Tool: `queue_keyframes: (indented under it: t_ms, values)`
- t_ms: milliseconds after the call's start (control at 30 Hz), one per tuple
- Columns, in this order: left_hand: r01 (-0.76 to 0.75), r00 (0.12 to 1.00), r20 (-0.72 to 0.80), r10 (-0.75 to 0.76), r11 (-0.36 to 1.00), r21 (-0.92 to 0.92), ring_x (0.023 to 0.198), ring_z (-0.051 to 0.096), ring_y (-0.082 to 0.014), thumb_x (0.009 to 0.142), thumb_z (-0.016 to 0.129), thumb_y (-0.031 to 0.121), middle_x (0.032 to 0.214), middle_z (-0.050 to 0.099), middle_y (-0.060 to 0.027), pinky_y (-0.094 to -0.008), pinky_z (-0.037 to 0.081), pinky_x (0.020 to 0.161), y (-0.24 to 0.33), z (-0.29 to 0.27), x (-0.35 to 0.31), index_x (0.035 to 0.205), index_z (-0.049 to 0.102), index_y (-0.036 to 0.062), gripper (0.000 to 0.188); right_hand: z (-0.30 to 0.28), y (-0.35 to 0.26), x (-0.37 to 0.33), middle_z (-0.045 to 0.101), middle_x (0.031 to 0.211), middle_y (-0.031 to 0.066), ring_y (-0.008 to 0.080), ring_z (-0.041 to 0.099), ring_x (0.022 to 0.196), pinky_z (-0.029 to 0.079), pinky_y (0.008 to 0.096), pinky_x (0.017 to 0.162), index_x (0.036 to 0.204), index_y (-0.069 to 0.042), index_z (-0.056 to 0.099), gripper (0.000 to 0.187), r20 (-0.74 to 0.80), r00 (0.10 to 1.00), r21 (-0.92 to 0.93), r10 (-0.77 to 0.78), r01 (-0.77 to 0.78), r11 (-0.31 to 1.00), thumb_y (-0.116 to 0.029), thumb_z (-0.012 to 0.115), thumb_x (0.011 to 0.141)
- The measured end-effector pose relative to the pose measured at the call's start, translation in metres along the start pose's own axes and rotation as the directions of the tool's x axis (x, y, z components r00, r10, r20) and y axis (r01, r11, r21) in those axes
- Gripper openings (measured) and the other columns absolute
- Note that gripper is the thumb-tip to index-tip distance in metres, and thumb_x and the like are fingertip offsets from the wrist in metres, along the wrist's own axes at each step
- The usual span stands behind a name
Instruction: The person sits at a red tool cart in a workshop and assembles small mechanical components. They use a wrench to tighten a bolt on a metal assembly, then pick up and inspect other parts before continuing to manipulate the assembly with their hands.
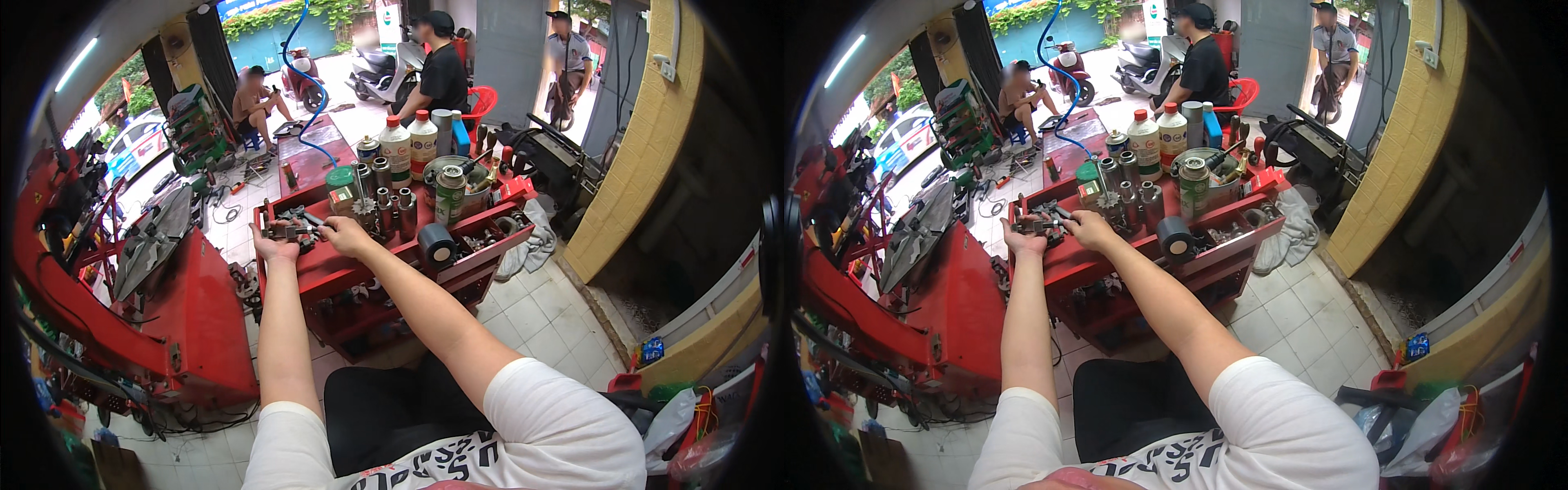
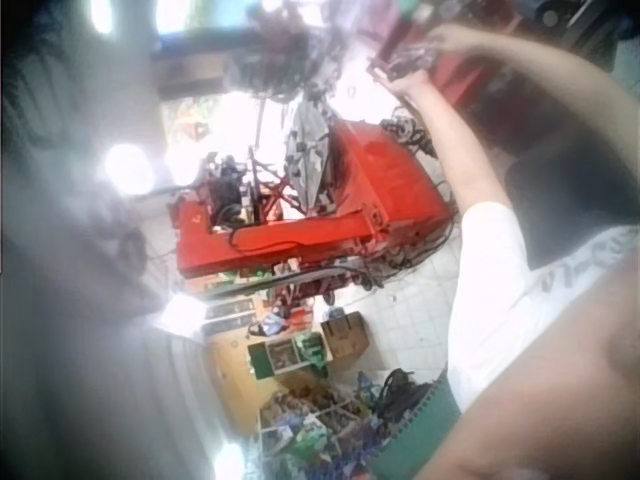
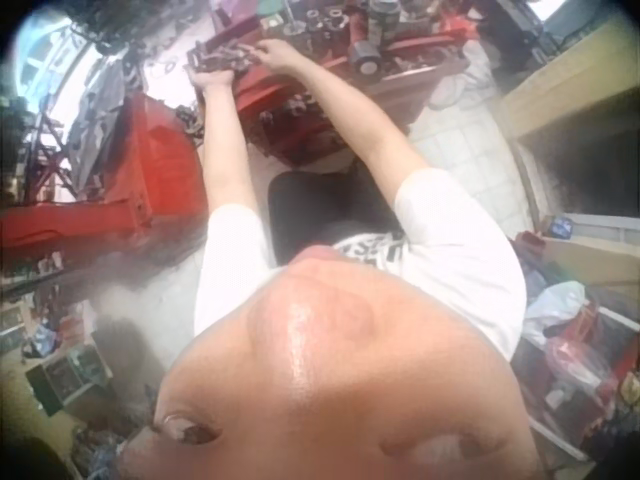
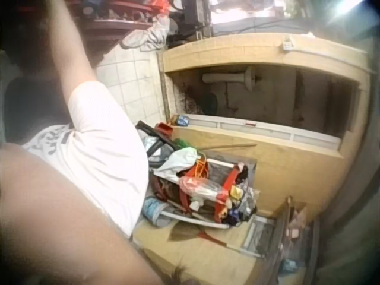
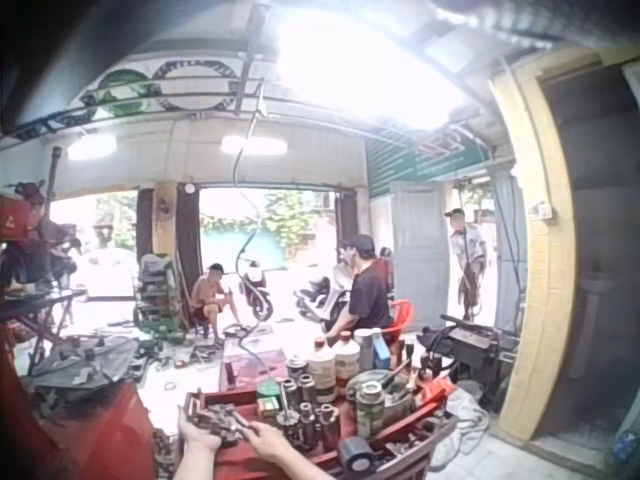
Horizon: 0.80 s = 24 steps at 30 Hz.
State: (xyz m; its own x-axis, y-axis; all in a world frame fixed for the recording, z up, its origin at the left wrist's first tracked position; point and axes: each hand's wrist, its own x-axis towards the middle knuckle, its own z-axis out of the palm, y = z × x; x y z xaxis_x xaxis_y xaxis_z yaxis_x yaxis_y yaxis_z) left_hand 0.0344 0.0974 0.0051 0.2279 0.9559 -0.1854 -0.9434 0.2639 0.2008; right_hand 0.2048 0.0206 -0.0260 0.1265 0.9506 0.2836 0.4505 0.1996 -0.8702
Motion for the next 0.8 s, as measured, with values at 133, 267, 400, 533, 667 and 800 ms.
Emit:
queue_keyframes:
  t_ms: [133, 267, 400, 533, 667, 800]
  values:
    - [-0.031, 0.999, 0.017, 0.030, 0.997, 0.066, 0.066, 0.058, -0.0128, 0.092, 0.066, 0.059, 0.070, 0.056, 0.0069, -0.0510, 0.050, 0.085, 0.007, -0.002, 0.002, 0.090, 0.059, 0.0180, 0.042, 0.003, -0.006, -0.001, 0.068, 0.074, 0.0079, 0.0179, 0.063, 0.071, 0.050, 0.0371, 0.069, 0.095, 0.000, 0.072, 0.035, 0.035, 0.999, -0.002, 0.019, -0.019, 1.000, -0.032, 0.061, 0.102]
    - [-0.010, 0.999, 0.035, 0.008, 0.997, 0.073, 0.062, 0.057, -0.0100, 0.095, 0.063, 0.052, 0.066, 0.056, 0.0120, -0.0501, 0.048, 0.083, 0.013, -0.010, 0.016, 0.094, 0.070, 0.0239, 0.029, 0.003, -0.012, -0.002, 0.064, 0.068, 0.0064, 0.0179, 0.060, 0.065, 0.049, 0.0371, 0.064, 0.098, -0.002, 0.071, 0.034, 0.081, 0.994, 0.071, 0.071, -0.077, 0.995, -0.034, 0.064, 0.100]
    - [-0.010, 0.996, 0.084, 0.005, 0.998, 0.055, 0.061, 0.057, -0.0097, 0.097, 0.061, 0.049, 0.065, 0.055, 0.0120, -0.0502, 0.047, 0.084, 0.008, -0.011, 0.022, 0.096, 0.070, 0.0241, 0.026, 0.006, -0.004, -0.005, 0.069, 0.077, 0.0096, 0.0200, 0.065, 0.072, 0.052, 0.0366, 0.070, 0.107, -0.002, 0.068, 0.028, -0.073, 0.974, 0.090, -0.213, 0.219, 0.972, -0.026, 0.074, 0.094]
    - [0.013, 0.991, 0.130, -0.023, 0.997, 0.076, 0.063, 0.057, -0.0096, 0.098, 0.060, 0.046, 0.066, 0.056, 0.0112, -0.0508, 0.047, 0.085, 0.012, -0.014, 0.022, 0.098, 0.071, 0.0231, 0.025, 0.002, -0.017, -0.012, 0.074, 0.089, 0.0144, 0.0266, 0.072, 0.083, 0.055, 0.0394, 0.076, 0.111, -0.003, 0.067, 0.031, -0.081, 0.969, -0.025, -0.232, 0.230, 0.973, -0.019, 0.080, 0.087]
    - [0.056, 0.965, 0.243, -0.097, 0.984, 0.170, 0.067, 0.057, -0.0107, 0.098, 0.062, 0.045, 0.068, 0.054, 0.0089, -0.0534, 0.047, 0.092, 0.005, -0.008, 0.009, 0.105, 0.072, 0.0188, 0.029, -0.002, -0.029, -0.023, 0.074, 0.093, 0.0191, 0.0339, 0.073, 0.088, 0.055, 0.0420, 0.078, 0.110, -0.003, 0.067, 0.032, -0.103, 0.972, -0.123, -0.210, 0.197, 0.973, -0.019, 0.081, 0.085]
    - [0.083, 0.943, 0.306, -0.134, 0.981, 0.175, 0.071, 0.057, -0.0114, 0.099, 0.062, 0.045, 0.070, 0.052, 0.0062, -0.0561, 0.047, 0.098, 0.004, -0.007, 0.006, 0.106, 0.072, 0.0152, 0.032, -0.003, -0.036, -0.029, 0.072, 0.091, 0.0219, 0.0423, 0.069, 0.087, 0.053, 0.0487, 0.076, 0.111, -0.006, 0.070, 0.032, -0.102, 0.949, -0.217, -0.300, 0.273, 0.937, -0.029, 0.075, 0.090]
